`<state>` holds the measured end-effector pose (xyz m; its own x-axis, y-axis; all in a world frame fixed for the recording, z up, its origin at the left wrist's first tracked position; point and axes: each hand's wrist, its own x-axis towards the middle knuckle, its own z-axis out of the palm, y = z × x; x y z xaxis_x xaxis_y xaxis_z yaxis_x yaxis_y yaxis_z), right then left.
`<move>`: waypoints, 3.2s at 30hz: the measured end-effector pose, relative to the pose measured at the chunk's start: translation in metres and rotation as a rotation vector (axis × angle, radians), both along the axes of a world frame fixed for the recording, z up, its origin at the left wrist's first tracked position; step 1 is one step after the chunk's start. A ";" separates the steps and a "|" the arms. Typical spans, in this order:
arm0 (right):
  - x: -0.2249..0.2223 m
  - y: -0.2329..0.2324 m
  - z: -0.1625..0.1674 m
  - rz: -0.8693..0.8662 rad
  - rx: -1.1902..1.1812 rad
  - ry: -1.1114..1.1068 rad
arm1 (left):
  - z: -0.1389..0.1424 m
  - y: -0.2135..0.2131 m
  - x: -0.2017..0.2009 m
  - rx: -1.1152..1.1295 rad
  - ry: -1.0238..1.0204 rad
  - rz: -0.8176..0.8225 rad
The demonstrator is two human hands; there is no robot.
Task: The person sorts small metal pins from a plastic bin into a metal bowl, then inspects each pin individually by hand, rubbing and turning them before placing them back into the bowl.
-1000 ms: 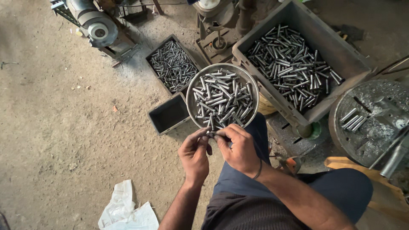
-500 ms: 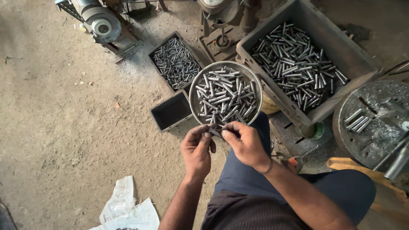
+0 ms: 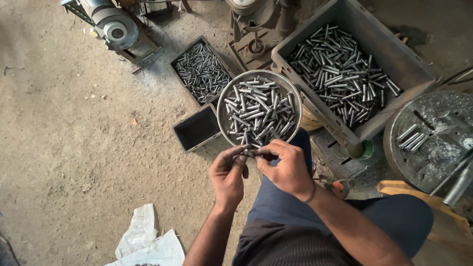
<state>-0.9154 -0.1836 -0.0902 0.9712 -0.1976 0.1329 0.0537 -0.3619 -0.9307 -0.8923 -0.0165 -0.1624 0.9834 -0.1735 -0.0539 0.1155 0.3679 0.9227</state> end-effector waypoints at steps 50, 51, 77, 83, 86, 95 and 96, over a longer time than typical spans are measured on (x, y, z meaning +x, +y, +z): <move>0.015 -0.039 -0.042 0.076 1.009 0.069 | 0.010 -0.039 0.010 0.002 0.105 -0.405; 0.012 -0.036 -0.043 0.060 1.009 0.065 | 0.009 -0.040 0.007 -0.002 0.116 -0.404; 0.013 -0.020 -0.048 -0.036 1.049 0.155 | 0.003 -0.035 0.001 -0.470 0.424 -0.510; 0.005 -0.021 -0.053 0.019 1.079 0.169 | -0.001 -0.034 -0.003 -0.507 0.397 -0.539; 0.006 -0.021 -0.052 0.018 1.081 0.197 | -0.002 -0.033 -0.002 -0.422 0.400 -0.531; 0.011 -0.021 -0.020 0.111 0.057 -0.047 | 0.018 0.005 0.034 0.275 0.018 -0.251; 0.012 -0.019 -0.017 0.123 -0.052 -0.083 | 0.020 0.006 0.035 0.333 -0.048 -0.285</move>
